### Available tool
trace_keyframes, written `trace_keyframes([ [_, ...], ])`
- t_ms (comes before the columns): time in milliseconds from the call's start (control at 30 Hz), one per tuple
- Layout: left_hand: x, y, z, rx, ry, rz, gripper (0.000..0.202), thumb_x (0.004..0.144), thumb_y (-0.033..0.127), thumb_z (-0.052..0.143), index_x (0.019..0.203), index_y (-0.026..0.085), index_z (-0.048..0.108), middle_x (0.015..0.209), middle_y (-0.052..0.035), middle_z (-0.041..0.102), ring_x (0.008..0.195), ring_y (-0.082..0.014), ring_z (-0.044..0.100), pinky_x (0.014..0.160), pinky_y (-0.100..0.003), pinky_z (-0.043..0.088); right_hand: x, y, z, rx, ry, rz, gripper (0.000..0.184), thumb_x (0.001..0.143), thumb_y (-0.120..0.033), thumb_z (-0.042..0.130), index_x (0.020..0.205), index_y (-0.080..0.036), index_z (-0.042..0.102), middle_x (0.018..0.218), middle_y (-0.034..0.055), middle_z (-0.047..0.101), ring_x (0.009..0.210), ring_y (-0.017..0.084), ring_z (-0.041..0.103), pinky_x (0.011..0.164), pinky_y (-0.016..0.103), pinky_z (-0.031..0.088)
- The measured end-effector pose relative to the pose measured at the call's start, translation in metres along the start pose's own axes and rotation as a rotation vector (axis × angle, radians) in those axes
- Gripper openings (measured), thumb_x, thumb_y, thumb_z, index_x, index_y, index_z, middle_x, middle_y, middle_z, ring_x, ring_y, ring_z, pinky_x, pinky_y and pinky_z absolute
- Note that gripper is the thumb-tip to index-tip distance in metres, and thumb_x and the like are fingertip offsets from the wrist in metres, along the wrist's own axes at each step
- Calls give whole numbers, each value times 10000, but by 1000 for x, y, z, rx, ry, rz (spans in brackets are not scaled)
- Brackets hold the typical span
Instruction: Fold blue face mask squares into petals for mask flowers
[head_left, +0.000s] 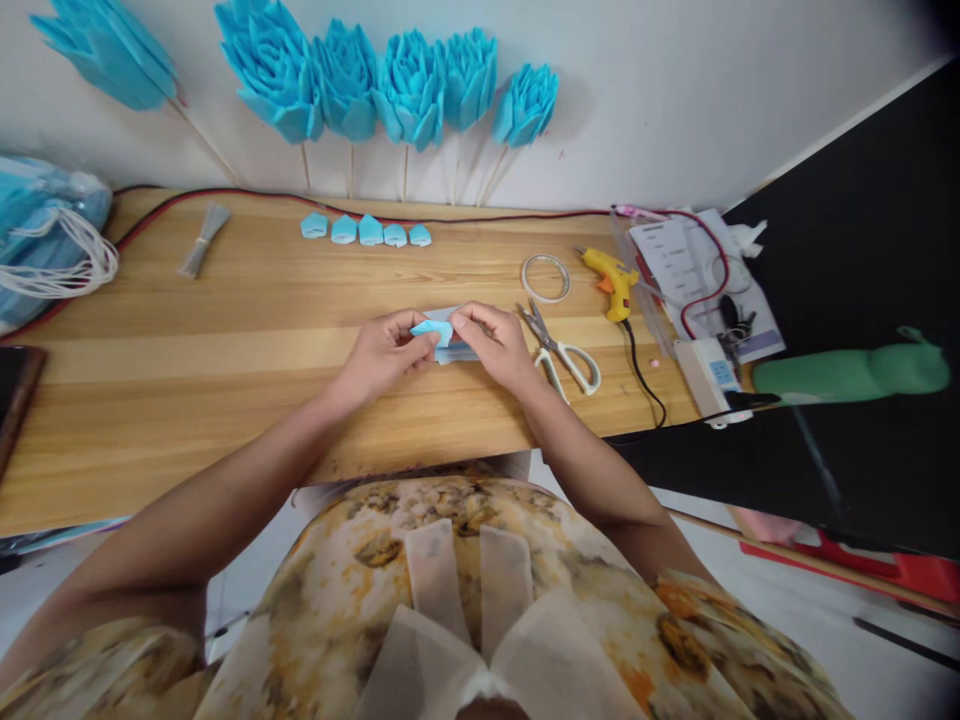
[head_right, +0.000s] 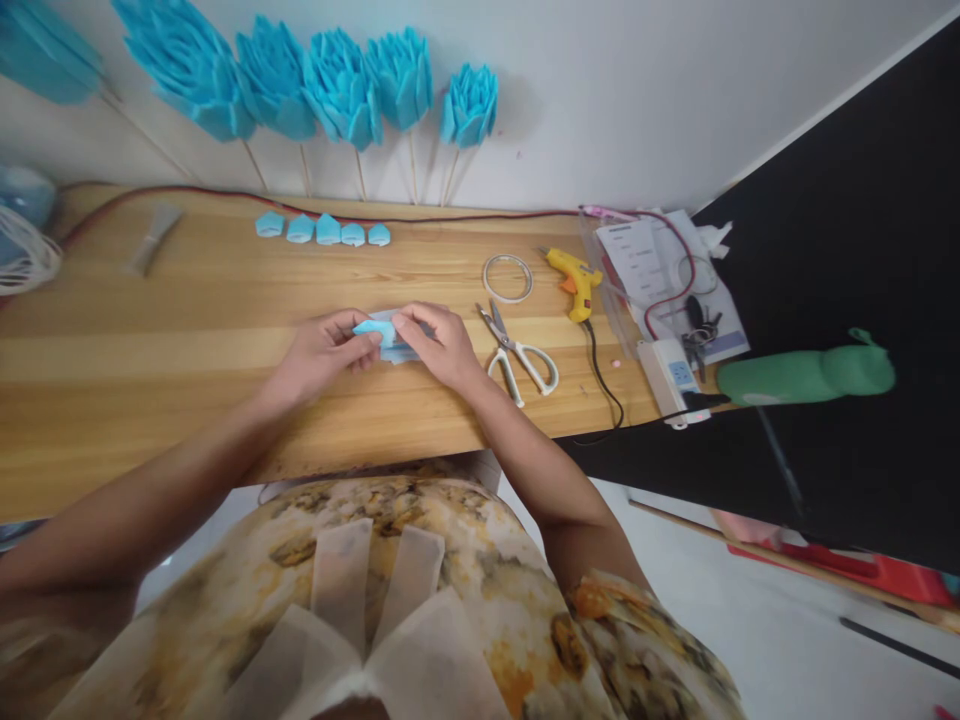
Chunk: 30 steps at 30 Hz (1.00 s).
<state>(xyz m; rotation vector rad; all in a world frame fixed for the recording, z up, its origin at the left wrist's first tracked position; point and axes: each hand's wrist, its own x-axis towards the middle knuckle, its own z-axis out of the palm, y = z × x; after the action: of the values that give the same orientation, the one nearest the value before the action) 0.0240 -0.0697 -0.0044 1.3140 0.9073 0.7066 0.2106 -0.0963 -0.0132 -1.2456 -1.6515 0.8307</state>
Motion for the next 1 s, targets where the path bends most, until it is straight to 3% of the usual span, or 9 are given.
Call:
trace_keyframes([
  [167, 1, -3, -2, -26, 28, 5, 243, 772, 379, 724, 735, 178, 594, 617, 8, 618, 489, -74, 495, 497, -205, 416, 0, -3, -1, 19, -29, 0, 339, 959, -430, 505, 715, -206, 578, 715, -1, 619, 712, 139, 561, 717, 288, 439],
  [467, 1, -4, -2, -79, 51, 20, 269, 770, 392, 750, 743, 172, 597, 599, 8, 619, 480, -76, 501, 489, -209, 420, 0, -6, 2, -4, -89, 4, 209, 859, -356, 602, 731, -214, 518, 684, -34, 536, 669, 118, 480, 690, 274, 406],
  [633, 2, -3, -2, -92, 82, 22, 288, 779, 389, 760, 723, 175, 576, 598, 8, 613, 487, -80, 510, 487, -211, 416, 0, -3, 2, 28, -34, 32, 162, 848, -361, 602, 801, -216, 547, 735, -20, 595, 687, 126, 515, 678, 274, 423],
  [1000, 3, -4, -1, -111, 104, 24, 267, 780, 372, 762, 735, 172, 590, 599, 13, 623, 489, -77, 514, 493, -210, 417, -1, 1, 4, -77, 13, -52, 127, 855, -310, 612, 773, -214, 601, 729, -17, 647, 684, 129, 536, 729, 293, 444],
])
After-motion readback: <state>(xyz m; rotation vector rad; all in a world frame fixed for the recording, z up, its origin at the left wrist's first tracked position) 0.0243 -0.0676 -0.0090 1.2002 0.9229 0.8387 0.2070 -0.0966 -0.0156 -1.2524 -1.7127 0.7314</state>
